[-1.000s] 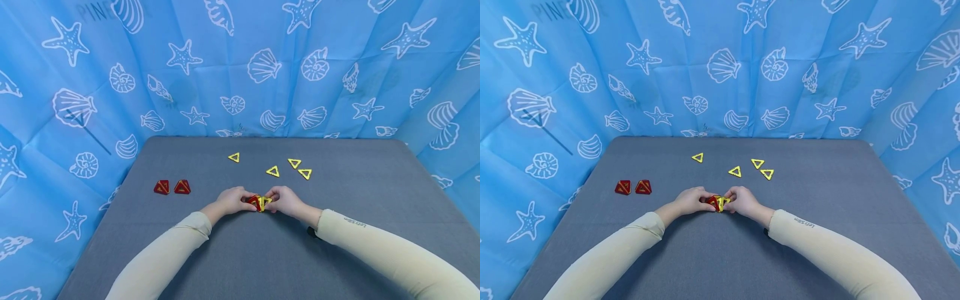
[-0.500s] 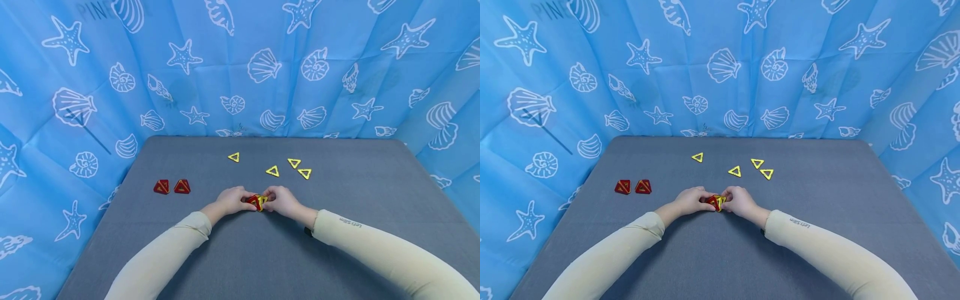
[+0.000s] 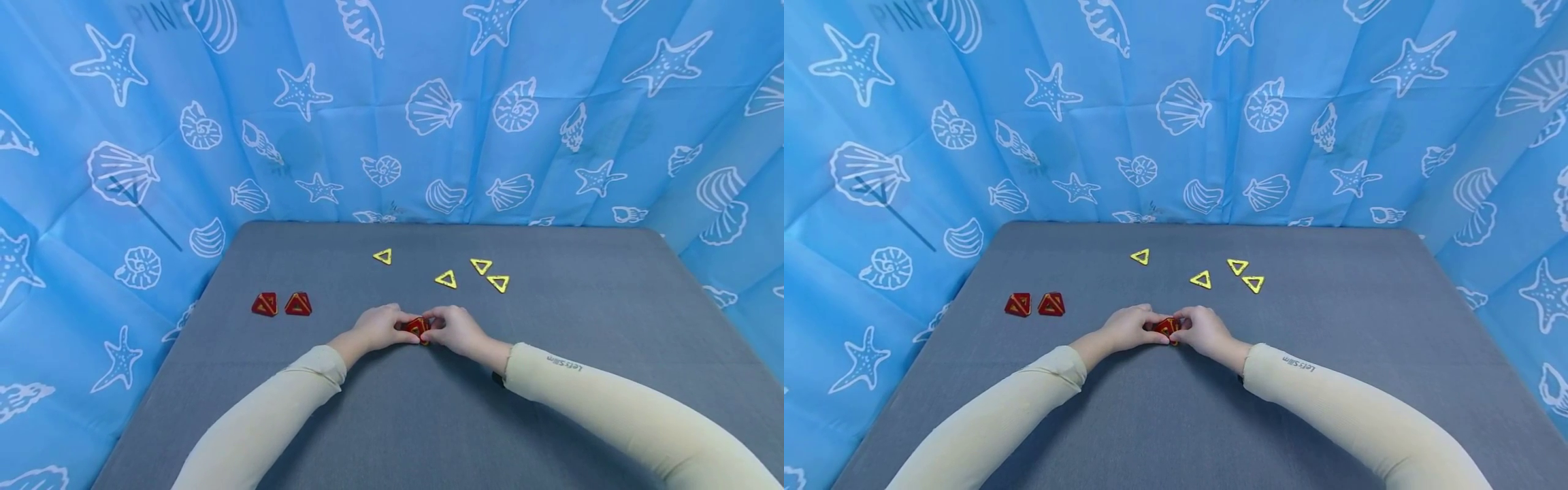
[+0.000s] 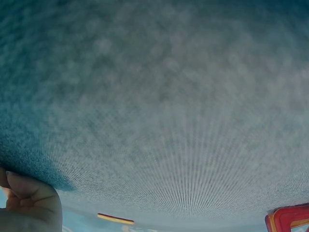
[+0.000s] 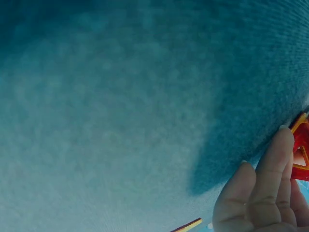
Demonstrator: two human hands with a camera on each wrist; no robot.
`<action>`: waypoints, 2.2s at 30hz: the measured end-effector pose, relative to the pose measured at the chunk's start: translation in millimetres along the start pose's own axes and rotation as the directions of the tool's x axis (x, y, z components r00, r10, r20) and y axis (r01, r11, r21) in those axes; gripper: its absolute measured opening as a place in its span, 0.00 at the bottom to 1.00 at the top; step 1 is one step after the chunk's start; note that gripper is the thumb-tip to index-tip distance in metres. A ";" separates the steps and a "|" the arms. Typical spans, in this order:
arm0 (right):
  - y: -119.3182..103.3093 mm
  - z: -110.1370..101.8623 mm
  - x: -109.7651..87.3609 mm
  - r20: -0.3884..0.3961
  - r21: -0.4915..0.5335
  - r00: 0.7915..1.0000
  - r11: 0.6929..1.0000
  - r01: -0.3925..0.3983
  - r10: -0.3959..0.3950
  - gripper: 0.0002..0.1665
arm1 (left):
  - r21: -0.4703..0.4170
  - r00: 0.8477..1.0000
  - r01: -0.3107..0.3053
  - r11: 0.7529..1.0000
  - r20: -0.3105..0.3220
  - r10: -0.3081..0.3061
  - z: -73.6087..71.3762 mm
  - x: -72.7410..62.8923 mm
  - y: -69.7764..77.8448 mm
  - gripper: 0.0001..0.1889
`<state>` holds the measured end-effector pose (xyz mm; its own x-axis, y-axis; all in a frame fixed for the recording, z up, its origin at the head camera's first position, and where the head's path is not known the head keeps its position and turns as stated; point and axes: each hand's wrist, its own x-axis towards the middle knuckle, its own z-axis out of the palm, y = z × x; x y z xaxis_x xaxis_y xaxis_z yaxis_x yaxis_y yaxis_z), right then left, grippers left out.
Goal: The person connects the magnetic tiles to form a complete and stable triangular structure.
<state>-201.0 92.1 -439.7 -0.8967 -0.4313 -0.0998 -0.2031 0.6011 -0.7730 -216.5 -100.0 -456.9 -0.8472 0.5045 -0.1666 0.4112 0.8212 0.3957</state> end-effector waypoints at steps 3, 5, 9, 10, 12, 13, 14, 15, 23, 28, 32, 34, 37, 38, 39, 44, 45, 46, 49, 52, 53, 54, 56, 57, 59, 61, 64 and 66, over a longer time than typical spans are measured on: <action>1.2 -0.1 0.6 0.009 0.019 1.000 1.000 -0.012 0.012 0.20 | 0.002 1.000 -0.004 1.000 -0.001 0.004 -0.3 -0.2 0.1 0.25; 2.1 -0.5 1.4 0.022 0.049 0.999 0.998 -0.032 0.031 0.20 | 0.001 1.000 -0.006 1.000 -0.002 0.006 -0.6 -0.4 0.0 0.25; 4.0 -2.4 3.3 0.057 0.107 0.996 0.992 -0.070 0.064 0.20 | 0.003 1.000 -0.008 1.000 0.007 0.008 -1.4 -0.2 -0.4 0.26; 4.4 -2.9 3.5 0.069 0.117 0.995 0.990 -0.073 0.066 0.20 | 0.003 1.000 -0.008 1.000 0.011 0.008 -1.6 0.0 -0.5 0.26; 5.5 -4.0 4.0 0.086 0.120 0.995 0.991 -0.066 0.056 0.20 | 0.004 1.000 -0.001 1.000 0.023 0.001 -1.8 0.6 -0.6 0.26; 5.8 -4.4 4.0 0.092 0.116 0.995 0.991 -0.061 0.051 0.20 | -0.001 1.000 0.003 1.000 0.028 -0.003 -1.9 0.9 -0.7 0.26; 6.2 -4.8 4.1 0.095 0.109 0.994 0.992 -0.056 0.045 0.19 | -0.007 0.999 0.004 1.000 0.033 -0.004 -2.3 1.3 -1.2 0.27; 6.2 -5.2 4.2 0.097 0.102 0.994 0.993 -0.054 0.045 0.18 | -0.022 0.999 0.003 1.000 0.032 -0.002 -2.8 1.6 -1.9 0.27; 7.4 -4.7 2.1 0.049 0.055 0.998 0.997 -0.054 0.051 0.04 | -0.169 0.999 -0.001 0.986 -0.047 -0.007 -1.7 -6.7 -2.9 0.21; 12.0 -7.6 0.3 0.079 0.050 0.997 0.999 -0.009 0.005 0.04 | -0.105 0.999 0.016 0.994 -0.033 -0.020 3.8 -18.8 7.8 0.28; 18.0 -13.5 0.9 0.147 -0.012 0.986 0.996 0.083 -0.081 0.11 | 0.022 0.997 0.066 0.998 -0.027 -0.066 9.1 -25.1 16.6 0.39; 21.0 -16.5 2.5 0.184 -0.061 0.976 0.989 0.134 -0.120 0.18 | 0.087 0.996 0.082 0.993 -0.037 -0.079 12.0 -26.4 19.2 0.40; 23.8 -18.8 5.2 0.220 -0.118 0.963 0.976 0.184 -0.156 0.23 | 0.168 0.997 0.068 0.984 -0.054 -0.059 14.5 -26.6 21.7 0.37; 24.4 -19.0 5.8 0.225 -0.126 0.962 0.974 0.190 -0.158 0.23 | 0.193 0.997 0.058 0.979 -0.058 -0.047 15.1 -26.5 22.3 0.36; 24.9 -18.8 6.3 0.225 -0.132 0.961 0.972 0.193 -0.160 0.23 | 0.216 0.997 0.048 0.975 -0.062 -0.035 15.5 -26.4 22.9 0.35; 25.7 -16.8 5.9 0.199 -0.165 0.966 0.966 0.199 -0.165 0.19 | 0.342 0.998 0.013 0.940 -0.056 0.007 17.0 -25.0 27.2 0.32; 25.6 -16.6 5.7 0.194 -0.175 0.967 0.964 0.203 -0.168 0.19 | 0.367 0.998 0.008 0.930 -0.055 0.014 17.5 -24.5 27.8 0.31; 25.1 -16.7 5.3 0.190 -0.182 0.967 0.962 0.204 -0.169 0.19 | 0.387 0.998 0.003 0.922 -0.053 0.018 18.1 -24.0 28.4 0.31; 23.5 -16.8 4.5 0.178 -0.200 0.971 0.960 0.196 -0.161 0.18 | 0.418 0.998 -0.002 0.908 -0.055 0.027 19.6 -22.6 29.3 0.30; 22.4 -16.6 3.9 0.170 -0.205 0.975 0.962 0.180 -0.146 0.18 | 0.430 0.998 -0.008 0.903 -0.060 0.037 20.7 -21.8 29.0 0.29; 22.4 -16.5 3.8 0.167 -0.205 0.976 0.963 0.174 -0.141 0.18 | 0.430 0.997 -0.009 0.903 -0.061 0.039 20.8 -21.7 29.0 0.29; 22.4 -16.4 3.7 0.165 -0.201 0.977 0.965 0.168 -0.135 0.18 | 0.428 0.997 -0.009 0.904 -0.063 0.040 20.9 -21.8 28.8 0.29; 22.8 -15.9 3.3 0.162 -0.197 0.978 0.967 0.160 -0.129 0.18 | 0.414 0.997 -0.005 0.910 -0.067 0.036 20.9 -22.6 28.7 0.29; 23.0 -15.7 3.0 0.161 -0.194 0.979 0.969 0.155 -0.124 0.19 | 0.404 0.997 -0.001 0.915 -0.071 0.033 20.9 -23.0 28.7 0.29; 23.9 -14.8 3.0 0.158 -0.188 0.981 0.972 0.142 -0.113 0.20 | 0.388 0.997 0.009 0.922 -0.080 0.023 21.0 -24.4 28.6 0.31; 24.8 -14.3 2.5 0.155 -0.185 0.982 0.974 0.133 -0.105 0.21 | 0.374 0.996 0.017 0.927 -0.089 0.018 21.2 -25.5 29.0 0.32; 25.6 -14.3 1.1 0.147 -0.183 0.984 0.975 0.126 -0.099 0.22 | 0.384 0.996 0.017 0.923 -0.092 0.019 22.2 -25.5 30.5 0.34; 25.3 -14.3 0.2 0.145 -0.184 0.984 0.974 0.132 -0.106 0.21 | 0.396 0.996 0.020 0.918 -0.088 0.016 23.1 -24.6 31.7 0.33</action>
<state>-211.9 116.9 -450.2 -0.8037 -0.5854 -0.1068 -0.3887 0.6524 -0.6506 -174.9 -80.2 -461.1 -0.8666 0.4925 -0.0801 0.4939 0.8695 0.0021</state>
